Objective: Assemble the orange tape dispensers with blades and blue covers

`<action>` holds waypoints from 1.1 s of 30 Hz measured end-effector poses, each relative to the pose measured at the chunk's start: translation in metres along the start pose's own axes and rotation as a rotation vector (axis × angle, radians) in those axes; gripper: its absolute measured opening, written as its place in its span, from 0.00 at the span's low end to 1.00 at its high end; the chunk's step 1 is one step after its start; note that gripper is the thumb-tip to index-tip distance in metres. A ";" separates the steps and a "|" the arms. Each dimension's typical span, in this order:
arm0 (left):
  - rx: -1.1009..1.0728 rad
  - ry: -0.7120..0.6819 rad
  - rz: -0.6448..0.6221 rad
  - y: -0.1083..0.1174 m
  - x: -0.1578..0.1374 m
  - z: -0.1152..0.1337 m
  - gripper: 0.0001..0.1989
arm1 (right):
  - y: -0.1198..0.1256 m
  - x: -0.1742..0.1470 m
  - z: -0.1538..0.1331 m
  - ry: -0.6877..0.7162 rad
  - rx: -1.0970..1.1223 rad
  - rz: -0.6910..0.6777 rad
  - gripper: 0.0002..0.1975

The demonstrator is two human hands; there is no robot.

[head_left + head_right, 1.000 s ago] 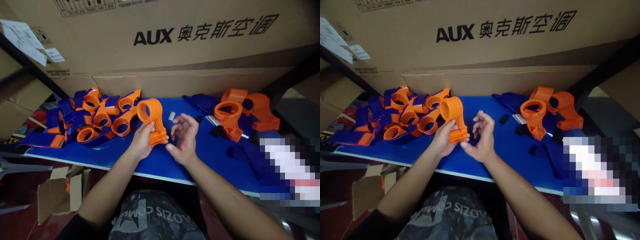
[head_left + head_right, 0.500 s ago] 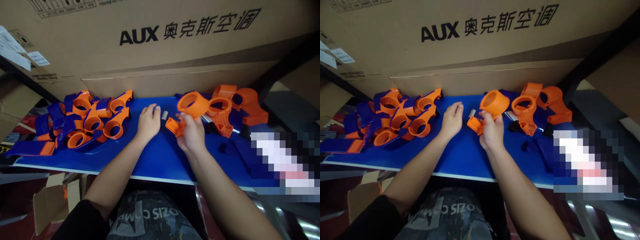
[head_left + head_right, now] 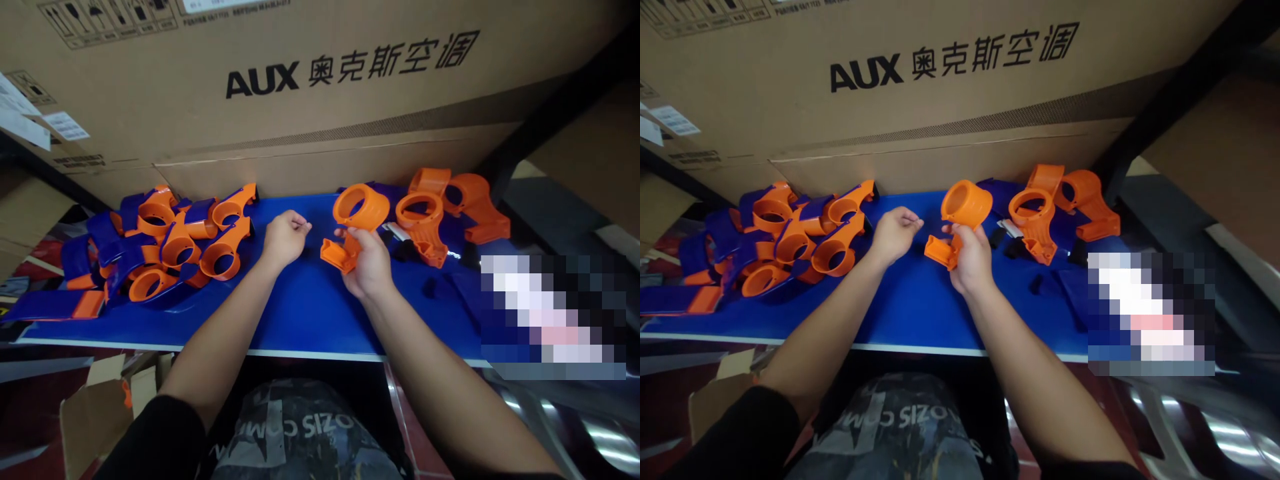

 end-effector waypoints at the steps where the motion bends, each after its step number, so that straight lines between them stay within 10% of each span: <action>1: -0.156 -0.001 0.058 0.012 -0.013 -0.008 0.04 | -0.004 -0.004 0.008 -0.102 0.022 -0.037 0.14; 7: -0.627 -0.044 0.189 0.062 -0.095 -0.024 0.10 | -0.020 -0.031 0.047 -0.525 0.057 -0.179 0.17; 24: -0.093 -0.330 0.089 0.063 -0.126 0.007 0.05 | -0.025 -0.042 0.061 -0.449 -0.175 -0.327 0.15; 33: -0.591 0.214 -0.107 0.037 -0.137 -0.033 0.12 | -0.024 -0.037 0.054 -0.353 -0.154 -0.248 0.13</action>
Point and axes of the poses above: each hand's wrist, its own x-axis towards the middle knuckle, its own y-axis out of the back of the hand, z = x × y, the point moved 8 cm from there along x, towards the middle knuckle, and after that the axes turned 13 degrees about x, right-handed, at the moved point
